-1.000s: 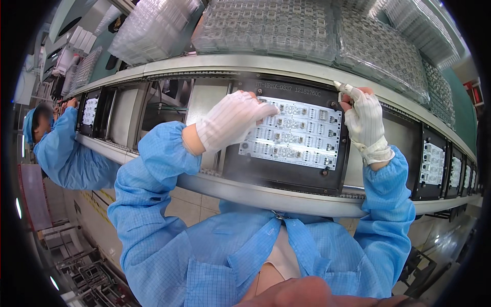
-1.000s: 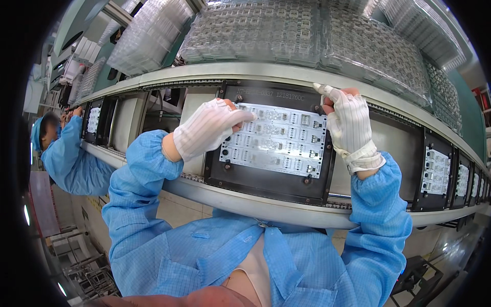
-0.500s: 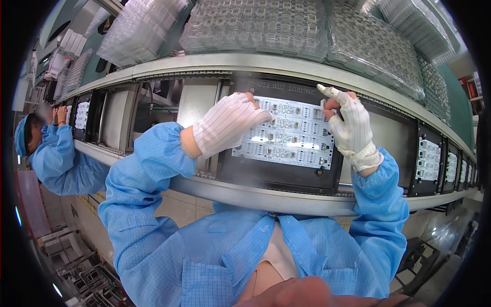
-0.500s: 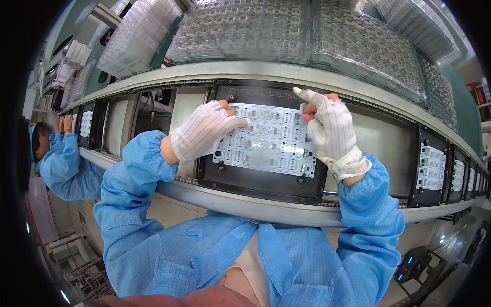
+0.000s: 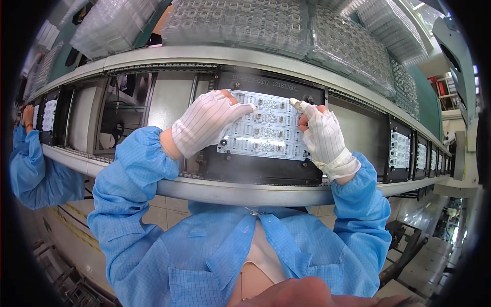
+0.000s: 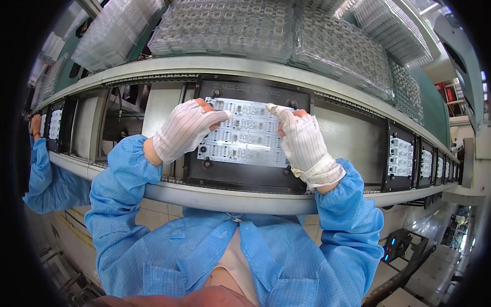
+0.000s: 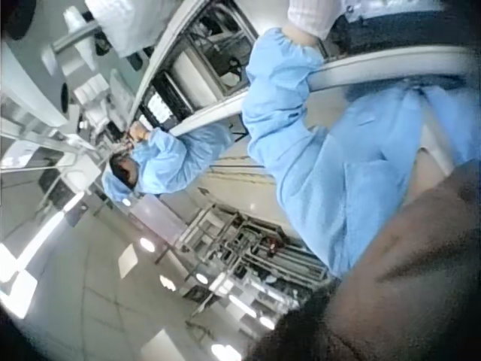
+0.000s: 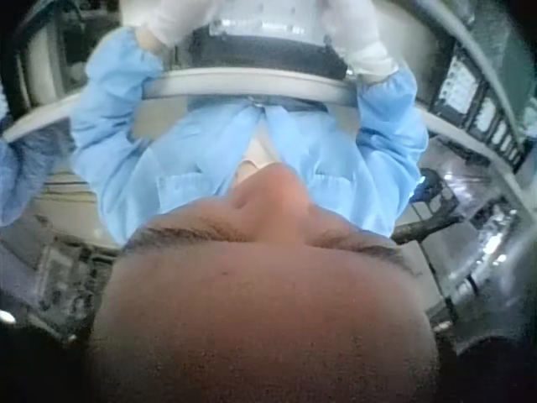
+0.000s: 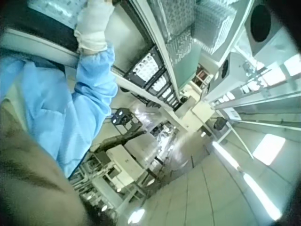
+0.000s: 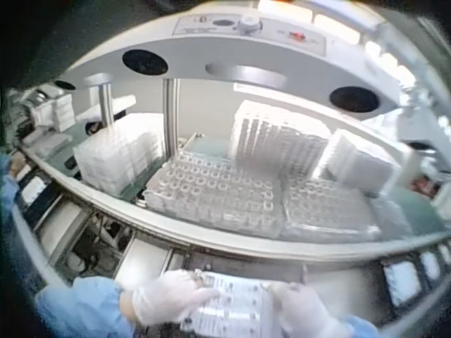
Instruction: The person assembles circuit boards on a conveyor line by picking small components from overhead plastic trays and pressing them onto the boards by hand.
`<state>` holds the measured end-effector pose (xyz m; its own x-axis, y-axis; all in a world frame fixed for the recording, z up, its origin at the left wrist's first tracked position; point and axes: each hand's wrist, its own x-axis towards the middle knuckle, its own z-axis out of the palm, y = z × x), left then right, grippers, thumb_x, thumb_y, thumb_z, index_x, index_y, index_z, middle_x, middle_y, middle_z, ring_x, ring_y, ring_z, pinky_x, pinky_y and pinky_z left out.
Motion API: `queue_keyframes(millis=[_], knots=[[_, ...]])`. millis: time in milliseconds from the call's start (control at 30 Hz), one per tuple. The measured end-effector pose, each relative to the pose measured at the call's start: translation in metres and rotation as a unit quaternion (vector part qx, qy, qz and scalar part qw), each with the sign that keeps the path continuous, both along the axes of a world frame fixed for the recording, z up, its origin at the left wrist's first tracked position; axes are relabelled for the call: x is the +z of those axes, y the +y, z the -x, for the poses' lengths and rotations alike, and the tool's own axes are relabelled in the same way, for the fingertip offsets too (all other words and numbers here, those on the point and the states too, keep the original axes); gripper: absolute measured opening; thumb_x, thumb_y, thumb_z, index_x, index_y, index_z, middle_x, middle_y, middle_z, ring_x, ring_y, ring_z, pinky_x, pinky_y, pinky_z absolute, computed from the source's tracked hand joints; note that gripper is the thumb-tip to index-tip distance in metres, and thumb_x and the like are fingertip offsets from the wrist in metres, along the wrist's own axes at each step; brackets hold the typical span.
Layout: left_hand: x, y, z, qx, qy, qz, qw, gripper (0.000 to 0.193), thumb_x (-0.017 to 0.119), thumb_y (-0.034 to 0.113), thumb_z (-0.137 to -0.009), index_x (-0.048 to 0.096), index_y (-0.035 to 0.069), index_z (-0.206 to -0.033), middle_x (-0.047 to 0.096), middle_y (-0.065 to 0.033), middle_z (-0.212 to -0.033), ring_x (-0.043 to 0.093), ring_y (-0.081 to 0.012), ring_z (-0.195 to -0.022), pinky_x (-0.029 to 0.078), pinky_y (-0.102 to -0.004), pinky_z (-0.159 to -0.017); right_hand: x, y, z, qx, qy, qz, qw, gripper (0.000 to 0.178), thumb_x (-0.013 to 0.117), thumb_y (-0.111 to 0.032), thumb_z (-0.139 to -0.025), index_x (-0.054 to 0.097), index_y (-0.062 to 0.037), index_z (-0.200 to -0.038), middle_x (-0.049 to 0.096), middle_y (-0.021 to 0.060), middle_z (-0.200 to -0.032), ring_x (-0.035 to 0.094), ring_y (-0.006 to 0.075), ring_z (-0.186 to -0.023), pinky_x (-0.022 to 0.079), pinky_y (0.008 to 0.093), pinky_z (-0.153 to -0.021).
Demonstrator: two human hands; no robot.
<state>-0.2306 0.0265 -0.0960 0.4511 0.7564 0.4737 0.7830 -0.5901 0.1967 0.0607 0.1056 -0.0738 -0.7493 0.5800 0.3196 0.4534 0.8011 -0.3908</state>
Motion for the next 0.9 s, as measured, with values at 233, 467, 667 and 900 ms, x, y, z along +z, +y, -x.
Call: queue_keyframes(millis=[233, 467, 667, 900], knots=[[-0.004, 0.002, -0.004, -0.01, -0.016, -0.018, 1.0, 0.036, 0.066, 0.009, -0.08, 0.065, 0.012, -0.116, 0.063, -0.0053, -0.091, 0.064, -0.0247, -0.09, 0.053, -0.0367, -0.081, 0.01, 0.014, -0.006, 0.051, -0.063, 0.009, 0.997, 0.057, 0.054, 0.011, -0.074, 0.06, -0.0073, -0.128, 0.057, 0.007, -0.083, 0.059, 0.0252, -0.076, 0.049, 0.0385, -0.074], [-0.003, 0.0, -0.006, -0.016, -0.044, -0.009, 0.999, 0.035, 0.066, 0.006, -0.079, 0.066, 0.011, -0.113, 0.064, -0.0067, -0.092, 0.064, -0.0258, -0.089, 0.054, -0.0369, -0.082, 0.015, 0.012, -0.009, 0.024, -0.078, 0.064, 0.995, 0.058, 0.056, 0.011, -0.076, 0.058, -0.0095, -0.129, 0.061, 0.0077, -0.085, 0.062, 0.0265, -0.08, 0.051, 0.0393, -0.077], [0.002, -0.006, -0.001, -0.029, -0.072, 0.039, 0.996, 0.03, 0.069, 0.004, -0.082, 0.067, 0.006, -0.112, 0.069, -0.0095, -0.098, 0.066, -0.03, -0.091, 0.054, -0.0395, -0.081, 0.022, 0.013, -0.002, -0.036, -0.09, 0.154, 0.983, 0.06, 0.06, 0.011, -0.074, 0.059, -0.0119, -0.13, 0.062, 0.0077, -0.079, 0.063, 0.0273, -0.079, 0.051, 0.0394, -0.076], [0.006, -0.009, 0.0, -0.038, -0.068, 0.037, 0.996, 0.039, 0.068, 0.005, -0.077, 0.063, 0.01, -0.116, 0.065, -0.0071, -0.095, 0.064, -0.028, -0.091, 0.052, -0.0388, -0.081, 0.006, 0.001, -0.001, 0.046, -0.117, -0.032, 0.992, 0.048, 0.056, 0.004, -0.078, 0.062, -0.0077, -0.124, 0.055, 0.0076, -0.075, 0.056, 0.0292, -0.075, 0.047, 0.0397, -0.076]])
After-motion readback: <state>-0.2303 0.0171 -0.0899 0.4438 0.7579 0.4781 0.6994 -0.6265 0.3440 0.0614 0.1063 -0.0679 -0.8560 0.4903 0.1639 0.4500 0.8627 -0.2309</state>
